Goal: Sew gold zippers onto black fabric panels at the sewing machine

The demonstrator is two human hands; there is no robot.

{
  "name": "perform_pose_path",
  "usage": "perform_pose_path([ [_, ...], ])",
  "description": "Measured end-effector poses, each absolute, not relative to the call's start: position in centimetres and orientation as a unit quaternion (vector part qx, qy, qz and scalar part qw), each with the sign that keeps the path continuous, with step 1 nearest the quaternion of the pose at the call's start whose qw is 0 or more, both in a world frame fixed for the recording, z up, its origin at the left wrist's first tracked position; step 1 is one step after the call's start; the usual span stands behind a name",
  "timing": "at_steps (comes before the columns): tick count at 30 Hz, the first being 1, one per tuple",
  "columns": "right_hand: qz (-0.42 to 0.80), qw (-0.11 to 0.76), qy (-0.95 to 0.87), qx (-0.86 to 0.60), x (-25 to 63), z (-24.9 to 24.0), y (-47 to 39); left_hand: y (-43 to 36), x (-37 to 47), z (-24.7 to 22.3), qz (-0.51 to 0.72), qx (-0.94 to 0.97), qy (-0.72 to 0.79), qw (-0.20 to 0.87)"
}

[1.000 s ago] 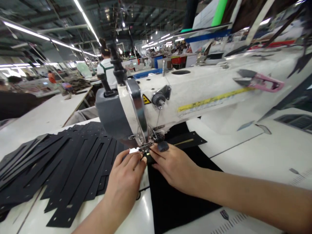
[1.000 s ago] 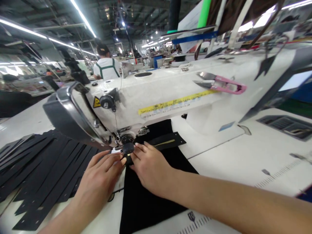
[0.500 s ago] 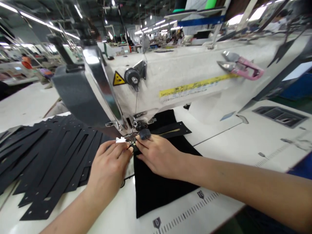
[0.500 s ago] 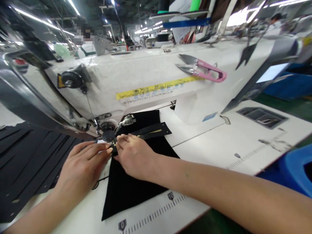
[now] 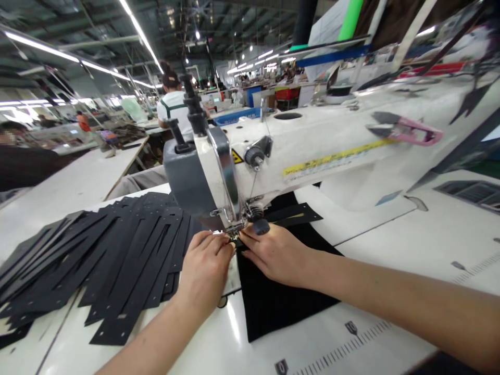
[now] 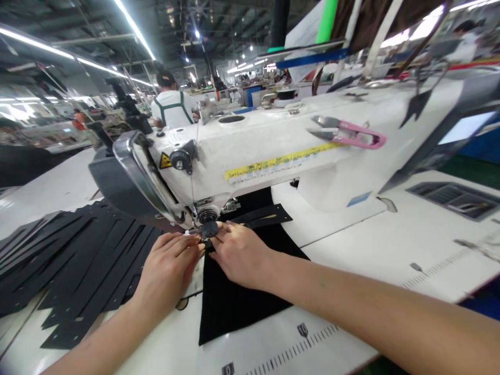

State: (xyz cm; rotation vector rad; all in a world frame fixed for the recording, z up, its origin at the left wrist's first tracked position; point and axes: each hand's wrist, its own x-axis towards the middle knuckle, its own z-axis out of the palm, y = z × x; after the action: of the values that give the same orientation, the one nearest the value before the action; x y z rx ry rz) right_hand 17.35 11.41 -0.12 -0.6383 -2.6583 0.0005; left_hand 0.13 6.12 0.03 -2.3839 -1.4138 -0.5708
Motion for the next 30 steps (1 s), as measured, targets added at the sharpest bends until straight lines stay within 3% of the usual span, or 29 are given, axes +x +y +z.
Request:
perform_pose_path([
  [13,0.005,0.193,-0.951,-0.240,17.2,-0.2,11.4,6.3,0.1,-0.1,-0.243,-0.823,-0.491,0.153],
  [21,0.036,0.231,-0.942,-0.243,17.2,-0.5,12.3,6.4,0.1,-0.2,-0.245,-0.814,-0.504,0.151],
  [26,-0.063,0.204,-0.914,-0.345,20.0,-0.3,11.3,5.4,-0.1,0.9,-0.238,-0.811,-0.517,0.132],
  [30,-0.136,0.216,-0.925,-0.282,22.4,-0.6,6.5,2.7,-0.2,2.0,-0.243,-0.824,-0.508,0.066],
])
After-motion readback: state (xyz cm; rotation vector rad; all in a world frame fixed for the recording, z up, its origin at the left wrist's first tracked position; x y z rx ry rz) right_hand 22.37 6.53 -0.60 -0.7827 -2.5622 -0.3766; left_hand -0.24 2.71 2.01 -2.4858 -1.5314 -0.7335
